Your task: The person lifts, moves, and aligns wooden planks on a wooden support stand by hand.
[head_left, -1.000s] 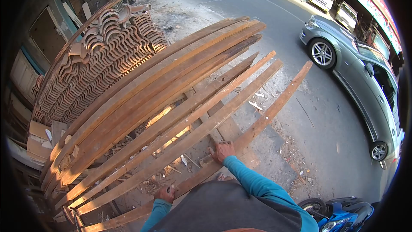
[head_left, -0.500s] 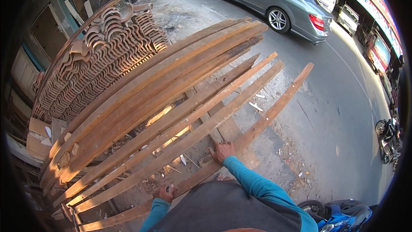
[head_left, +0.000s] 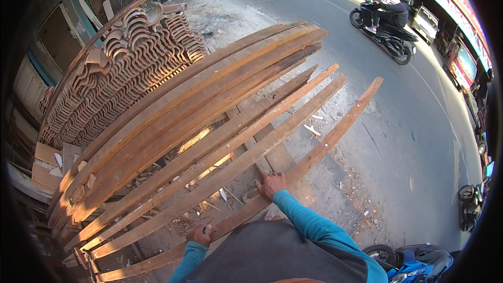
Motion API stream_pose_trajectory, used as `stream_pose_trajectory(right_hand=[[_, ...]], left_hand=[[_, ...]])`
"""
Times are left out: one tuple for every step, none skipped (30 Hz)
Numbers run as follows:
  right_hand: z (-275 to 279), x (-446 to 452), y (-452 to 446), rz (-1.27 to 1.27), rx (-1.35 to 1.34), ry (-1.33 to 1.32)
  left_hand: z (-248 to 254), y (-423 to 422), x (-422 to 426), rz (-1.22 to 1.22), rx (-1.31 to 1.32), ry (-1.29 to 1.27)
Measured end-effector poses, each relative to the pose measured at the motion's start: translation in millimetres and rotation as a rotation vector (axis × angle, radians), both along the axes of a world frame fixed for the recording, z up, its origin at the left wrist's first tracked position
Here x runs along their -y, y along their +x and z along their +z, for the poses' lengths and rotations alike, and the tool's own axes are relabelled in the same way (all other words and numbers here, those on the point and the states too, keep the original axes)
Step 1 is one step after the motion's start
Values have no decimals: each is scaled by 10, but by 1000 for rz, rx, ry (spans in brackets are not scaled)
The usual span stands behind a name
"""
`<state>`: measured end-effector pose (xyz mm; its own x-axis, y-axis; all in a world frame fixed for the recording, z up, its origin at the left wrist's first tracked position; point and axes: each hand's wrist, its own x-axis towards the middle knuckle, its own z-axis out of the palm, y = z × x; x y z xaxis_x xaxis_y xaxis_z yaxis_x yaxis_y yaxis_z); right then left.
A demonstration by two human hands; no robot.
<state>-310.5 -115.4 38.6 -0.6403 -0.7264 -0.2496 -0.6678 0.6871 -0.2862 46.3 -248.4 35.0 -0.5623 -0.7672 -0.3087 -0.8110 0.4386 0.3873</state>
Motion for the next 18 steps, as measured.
stream_pose_trajectory(right_hand=[[1, 8, -1, -3, 10, 9], [1, 13, -1, -5, 20, 17], [3, 13, 1, -5, 20, 17], [9, 13, 3, -8, 12, 12], [15, 12, 6, -10, 5, 7], [22, 12, 8, -11, 5, 7], [31, 13, 9, -10, 7, 9], [37, 15, 9, -8, 10, 10], [32, 16, 9, -9, 10, 10], [25, 17, 8, -11, 8, 9], [19, 17, 8, -13, 6, 9], [13, 15, 8, -13, 6, 9], [12, 14, 8, -14, 8, 7], [10, 13, 9, -16, 10, 5], [9, 13, 11, -16, 10, 5], [7, 12, 13, -17, 10, 6], [4, 12, 16, -18, 11, 7], [-4, 11, 16, -19, 12, 7]], left_hand=[[-75, 21, 16, 16, -35, 21], [-144, 47, 28, 33, -71, 42], [-207, 85, 33, 33, -71, 42], [-91, 36, 18, 19, -35, 20], [-16, 5, 6, 5, 0, -2], [-2, 0, 2, 4, 0, -2], [7, -5, 1, 1, 5, -11], [13, -7, 0, -3, 11, -21], [19, -8, -2, -3, 11, -21], [24, -9, -3, -6, 11, -27], [26, -11, -3, -9, 10, -34], [26, -12, -1, -9, 10, -34], [25, -13, 1, -9, 7, -32], [24, -14, 3, -10, 4, -31], [12, -9, 6, -10, 3, -31], [-13, 6, 9, -10, -14, -23], [-34, 16, 12, -9, -31, -14], [-53, 24, 16, -10, -31, -14]])
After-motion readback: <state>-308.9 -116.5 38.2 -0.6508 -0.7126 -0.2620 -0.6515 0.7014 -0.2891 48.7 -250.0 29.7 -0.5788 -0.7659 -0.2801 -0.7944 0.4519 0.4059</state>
